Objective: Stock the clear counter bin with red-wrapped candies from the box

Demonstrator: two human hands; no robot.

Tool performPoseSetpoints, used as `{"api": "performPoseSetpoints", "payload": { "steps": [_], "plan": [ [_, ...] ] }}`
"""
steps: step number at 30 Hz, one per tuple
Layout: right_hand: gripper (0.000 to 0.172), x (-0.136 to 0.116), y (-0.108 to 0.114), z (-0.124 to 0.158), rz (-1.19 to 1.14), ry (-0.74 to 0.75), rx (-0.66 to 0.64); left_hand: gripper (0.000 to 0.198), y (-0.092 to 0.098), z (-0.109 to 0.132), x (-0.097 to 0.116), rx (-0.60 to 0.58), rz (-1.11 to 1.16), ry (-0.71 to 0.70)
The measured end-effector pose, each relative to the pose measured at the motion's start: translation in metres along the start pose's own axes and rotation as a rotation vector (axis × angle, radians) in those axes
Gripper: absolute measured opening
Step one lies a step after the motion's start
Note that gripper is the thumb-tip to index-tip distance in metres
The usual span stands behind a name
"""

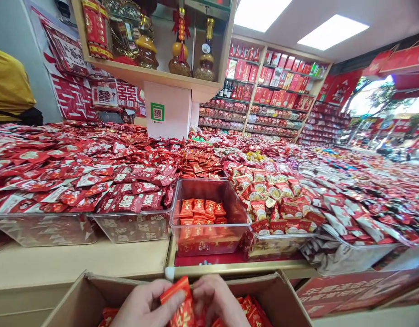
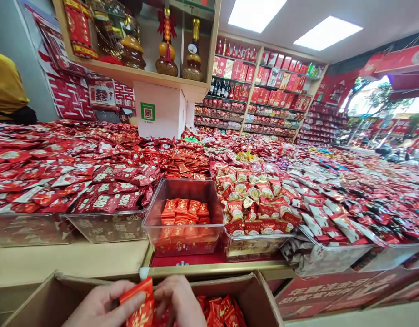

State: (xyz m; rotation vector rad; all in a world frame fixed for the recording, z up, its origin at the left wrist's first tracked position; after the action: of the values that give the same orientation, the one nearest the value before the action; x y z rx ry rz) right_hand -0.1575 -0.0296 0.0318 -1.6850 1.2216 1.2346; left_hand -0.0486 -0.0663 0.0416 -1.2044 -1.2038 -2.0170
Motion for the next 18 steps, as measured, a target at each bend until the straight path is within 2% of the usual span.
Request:
{"api": "performPoseSetpoints", "payload": {
  "steps": [3,6,8,11,13,16,18],
  "plan": [
    [0.042,-0.043,-0.007,0.003,0.551,0.404,-0.095,0.039,0.005,-0.009,-0.005,0.046,0.187,0.082],
    [0.021,-0.073,-0.029,0.009,0.952,0.742,-0.113,0.035,0.0,-0.008,-0.014,-0.003,0.42,0.161],
    [0.013,-0.083,-0.044,0.011,1.105,0.865,-0.136,0.033,-0.004,-0.004,-0.02,-0.035,0.532,0.213],
    [0.014,-0.098,-0.052,0.009,1.144,0.909,-0.2,0.036,-0.005,0.003,-0.023,-0.084,0.705,0.221],
    [0.015,-0.113,-0.047,0.0,1.153,0.884,-0.217,0.036,0.001,0.007,-0.024,-0.069,0.78,0.2],
    [0.011,-0.142,-0.018,-0.036,1.258,0.803,-0.086,0.035,0.017,0.009,-0.028,0.028,0.734,0.183],
    [0.009,-0.147,0.011,-0.079,1.447,0.609,0.02,0.038,0.021,0.007,-0.03,0.048,0.663,0.17]
  ]
}}
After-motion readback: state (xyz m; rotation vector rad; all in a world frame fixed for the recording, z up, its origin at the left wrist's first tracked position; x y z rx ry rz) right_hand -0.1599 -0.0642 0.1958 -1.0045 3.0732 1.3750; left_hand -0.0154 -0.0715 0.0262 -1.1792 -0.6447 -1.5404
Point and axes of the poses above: each hand's wrist, its own z-axis away from the middle knuckle, its own y-axis out of the back of the hand, x = y × z, the point moved 8 cm from there along -z, towards the middle knuckle, and after that the axes turned 14 degrees about -z, right-handed, at the moved point
